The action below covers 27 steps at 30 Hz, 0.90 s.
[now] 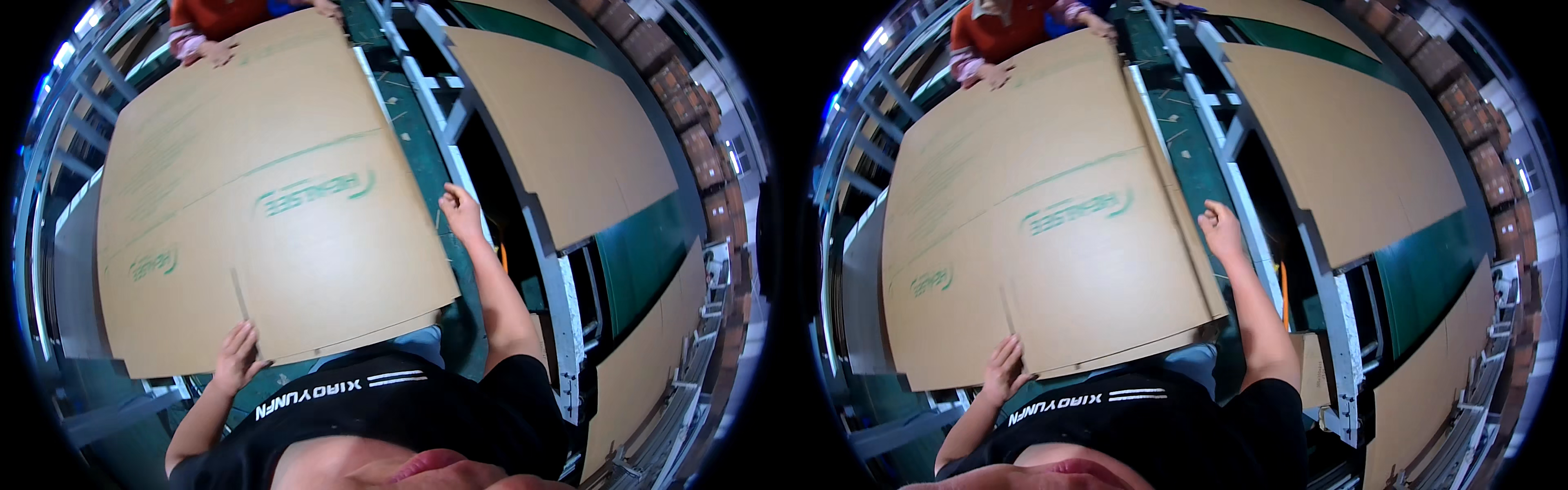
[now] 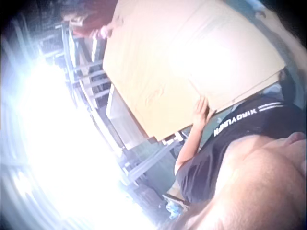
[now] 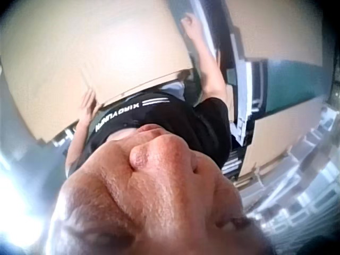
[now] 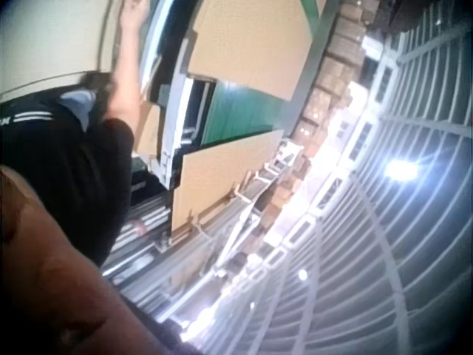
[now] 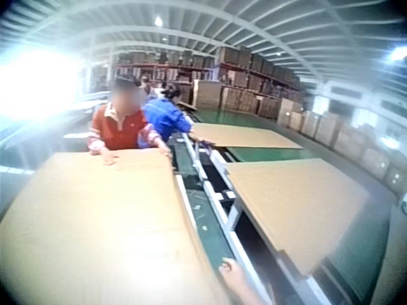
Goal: The person assembles flat cardboard boxes on a conveyor belt. They pick up the flat sheets, fold the flaps, and interlock the tabs to form the box structure. The person repeats this process for multiple boxes, placing the finished items onto the moving belt.
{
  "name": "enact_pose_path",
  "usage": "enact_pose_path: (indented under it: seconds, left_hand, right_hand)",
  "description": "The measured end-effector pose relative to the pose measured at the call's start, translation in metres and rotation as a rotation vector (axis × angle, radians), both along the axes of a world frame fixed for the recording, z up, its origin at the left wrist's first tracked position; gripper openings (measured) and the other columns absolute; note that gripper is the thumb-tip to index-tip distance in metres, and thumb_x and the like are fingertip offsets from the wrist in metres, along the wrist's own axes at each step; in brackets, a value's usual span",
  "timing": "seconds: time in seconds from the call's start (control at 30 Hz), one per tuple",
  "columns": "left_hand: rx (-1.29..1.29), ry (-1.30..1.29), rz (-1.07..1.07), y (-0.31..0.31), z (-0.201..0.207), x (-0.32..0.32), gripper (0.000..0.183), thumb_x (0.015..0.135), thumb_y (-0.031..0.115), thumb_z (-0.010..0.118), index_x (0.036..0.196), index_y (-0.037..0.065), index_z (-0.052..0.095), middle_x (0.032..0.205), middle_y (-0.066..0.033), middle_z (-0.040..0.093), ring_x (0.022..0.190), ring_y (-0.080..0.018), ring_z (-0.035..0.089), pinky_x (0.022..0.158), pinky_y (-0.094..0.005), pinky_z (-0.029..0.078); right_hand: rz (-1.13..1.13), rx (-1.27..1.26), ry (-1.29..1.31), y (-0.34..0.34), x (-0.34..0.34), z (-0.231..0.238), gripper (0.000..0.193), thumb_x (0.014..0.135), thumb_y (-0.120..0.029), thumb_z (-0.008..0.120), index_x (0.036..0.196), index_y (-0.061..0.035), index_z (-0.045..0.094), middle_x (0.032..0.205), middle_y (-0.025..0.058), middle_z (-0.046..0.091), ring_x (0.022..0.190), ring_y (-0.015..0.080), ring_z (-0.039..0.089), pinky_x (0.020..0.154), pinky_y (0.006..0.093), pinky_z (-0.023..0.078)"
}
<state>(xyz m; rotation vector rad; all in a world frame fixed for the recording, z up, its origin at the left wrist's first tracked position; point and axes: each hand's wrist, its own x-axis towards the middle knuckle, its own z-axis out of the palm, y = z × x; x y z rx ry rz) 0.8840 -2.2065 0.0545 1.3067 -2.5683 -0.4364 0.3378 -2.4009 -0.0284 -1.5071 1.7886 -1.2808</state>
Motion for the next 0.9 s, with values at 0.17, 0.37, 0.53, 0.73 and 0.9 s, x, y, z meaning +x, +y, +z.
enact_pose_path:
  seconds: [0.17,0.37,0.53,0.73,0.9]
  left_hand:
    - [0.163,-0.178,0.278,0.010,0.009,-0.035,0.077,0.062,0.010,0.079,0.131,-0.002,0.047,0.139,-0.0251,0.042,0.130,-0.0397,0.040,0.109,-0.0427,0.036]
    - [0.285,-0.467,0.559,0.009,0.022,-0.076,0.054,0.083,-0.003,0.046,0.137,-0.002,0.039,0.141,-0.0239,0.041,0.128,-0.0388,0.043,0.105,-0.0391,0.040]
    - [0.341,-0.425,0.821,0.002,0.030,-0.125,0.057,0.080,-0.009,0.040,0.136,-0.001,0.042,0.139,-0.0225,0.044,0.123,-0.0379,0.048,0.102,-0.0402,0.042]
    - [0.076,-0.117,0.925,0.023,-0.009,-0.089,0.035,0.085,0.002,0.042,0.113,-0.003,0.061,0.108,-0.0227,0.064,0.100,-0.0325,0.063,0.088,-0.0369,0.048]
    - [0.206,-0.367,1.121,0.006,-0.035,-0.057,0.025,0.085,0.010,0.047,0.096,-0.003,0.066,0.091,-0.0242,0.067,0.089,-0.0351,0.066,0.081,-0.0433,0.050]
  right_hand:
    - [-0.343,0.056,0.588,0.031,-0.184,-0.034,0.051,0.067,-0.002,0.067,0.117,-0.0076,0.059,0.110,0.0129,0.059,0.108,0.0330,0.053,0.095,0.0422,0.040]
    - [-0.280,0.277,1.302,-0.029,-0.366,-0.082,0.066,0.074,-0.013,0.068,0.135,-0.0092,0.042,0.139,0.0133,0.041,0.133,0.0333,0.032,0.107,0.0494,0.026]
    - [-0.066,0.056,1.260,-0.121,-0.403,-0.119,0.038,0.082,-0.010,0.054,0.120,-0.0077,0.050,0.118,0.0140,0.051,0.120,0.0310,0.044,0.097,0.0458,0.039]
    - [-0.001,0.103,1.342,-0.165,-0.453,-0.033,0.026,0.081,-0.008,0.056,0.107,-0.0063,0.054,0.097,0.0140,0.058,0.094,0.0299,0.060,0.082,0.0411,0.049]
    - [0.012,0.163,1.113,-0.070,-0.536,0.114,0.034,0.080,-0.001,0.055,0.114,-0.0067,0.060,0.105,0.0143,0.065,0.095,0.0310,0.065,0.080,0.0417,0.054]
